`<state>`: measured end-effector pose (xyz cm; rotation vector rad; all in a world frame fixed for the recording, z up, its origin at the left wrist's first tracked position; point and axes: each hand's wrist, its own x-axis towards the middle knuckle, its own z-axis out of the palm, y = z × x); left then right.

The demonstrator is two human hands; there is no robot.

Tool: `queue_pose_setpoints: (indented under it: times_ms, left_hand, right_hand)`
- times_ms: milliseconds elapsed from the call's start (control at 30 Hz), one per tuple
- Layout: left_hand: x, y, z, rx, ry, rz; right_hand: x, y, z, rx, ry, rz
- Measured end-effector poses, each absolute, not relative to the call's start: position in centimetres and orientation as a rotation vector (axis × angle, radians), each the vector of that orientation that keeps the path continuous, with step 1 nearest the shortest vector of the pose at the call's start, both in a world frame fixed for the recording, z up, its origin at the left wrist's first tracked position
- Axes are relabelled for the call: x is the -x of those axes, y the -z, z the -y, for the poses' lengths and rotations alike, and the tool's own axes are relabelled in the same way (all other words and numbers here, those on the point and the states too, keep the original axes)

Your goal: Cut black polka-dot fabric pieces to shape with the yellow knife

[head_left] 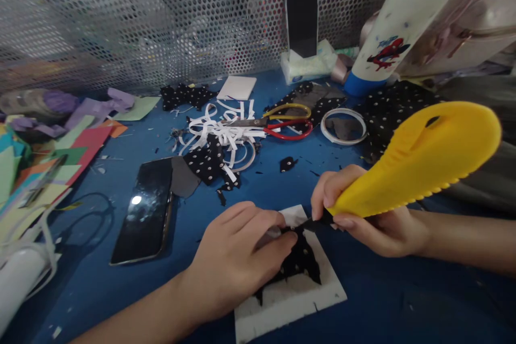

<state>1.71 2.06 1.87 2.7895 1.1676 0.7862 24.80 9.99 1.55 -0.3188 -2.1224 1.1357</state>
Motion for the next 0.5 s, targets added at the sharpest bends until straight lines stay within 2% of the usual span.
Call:
queue_pose_setpoints:
  times_ms: [500]
  left_hand:
    - [-1.81,-1.62,-1.93,-2.839,-0.798,-1.106]
  right_hand:
    - [-24.77,-1.48,-9.72,0.331,-1.301,2.064]
